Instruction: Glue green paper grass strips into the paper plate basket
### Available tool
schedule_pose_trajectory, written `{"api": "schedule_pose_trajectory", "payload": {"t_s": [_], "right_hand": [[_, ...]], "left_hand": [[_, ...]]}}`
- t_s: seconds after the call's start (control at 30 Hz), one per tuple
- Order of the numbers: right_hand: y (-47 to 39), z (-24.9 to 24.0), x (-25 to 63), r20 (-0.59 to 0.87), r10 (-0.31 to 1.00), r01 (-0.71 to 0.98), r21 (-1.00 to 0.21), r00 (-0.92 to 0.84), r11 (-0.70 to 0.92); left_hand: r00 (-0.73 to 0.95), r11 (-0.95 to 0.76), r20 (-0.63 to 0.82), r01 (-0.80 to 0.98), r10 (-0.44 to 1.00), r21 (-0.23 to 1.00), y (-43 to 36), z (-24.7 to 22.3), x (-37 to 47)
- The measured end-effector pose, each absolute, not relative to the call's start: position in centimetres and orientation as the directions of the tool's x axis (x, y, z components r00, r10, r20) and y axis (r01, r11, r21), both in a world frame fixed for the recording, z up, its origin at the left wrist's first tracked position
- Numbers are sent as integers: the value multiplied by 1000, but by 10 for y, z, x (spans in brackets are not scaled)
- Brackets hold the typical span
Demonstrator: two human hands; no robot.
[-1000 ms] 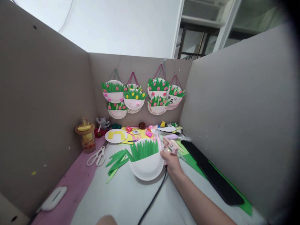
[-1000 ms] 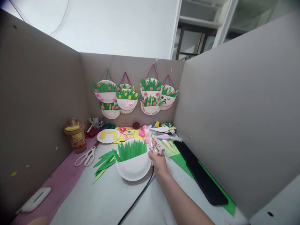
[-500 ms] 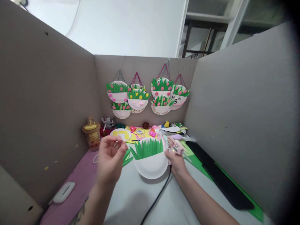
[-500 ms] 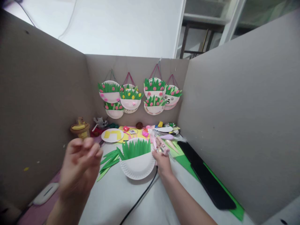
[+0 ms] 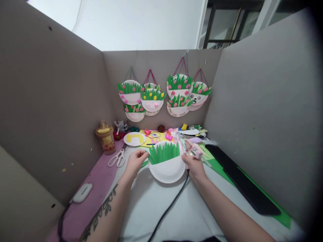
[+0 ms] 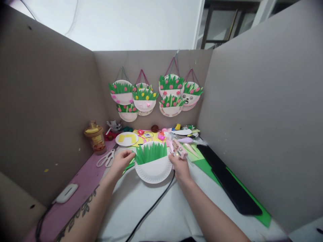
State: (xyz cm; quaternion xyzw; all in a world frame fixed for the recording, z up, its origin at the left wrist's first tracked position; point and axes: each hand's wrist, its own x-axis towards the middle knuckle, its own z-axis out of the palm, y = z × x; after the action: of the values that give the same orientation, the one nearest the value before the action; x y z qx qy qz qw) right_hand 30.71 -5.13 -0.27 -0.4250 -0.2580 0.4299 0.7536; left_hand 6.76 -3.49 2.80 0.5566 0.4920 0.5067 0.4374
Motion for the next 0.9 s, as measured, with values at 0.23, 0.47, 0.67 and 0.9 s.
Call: {"api": "schedule_pose_trajectory", "payload": {"t_s": [0.23,0.47,0.67,0.9], "right_hand": [[-55,-3,303,18,856,-379,-891,517,248],[-55,-5,306,58,850,-352,-894,524,278],[-53,-5,307,38,839,-398,-868,543,297],[-47,-7,309,34,820,-418,-848,572,326]], "left_hand": [[-5,-166,176,306,984,937,-34,22,67],[43,-128,121,332,992,935,-31,20,63],[129,-137,93,389,987,911,-35,20,65],[152,-116,55,426,987,897,-44,25,68]]}}
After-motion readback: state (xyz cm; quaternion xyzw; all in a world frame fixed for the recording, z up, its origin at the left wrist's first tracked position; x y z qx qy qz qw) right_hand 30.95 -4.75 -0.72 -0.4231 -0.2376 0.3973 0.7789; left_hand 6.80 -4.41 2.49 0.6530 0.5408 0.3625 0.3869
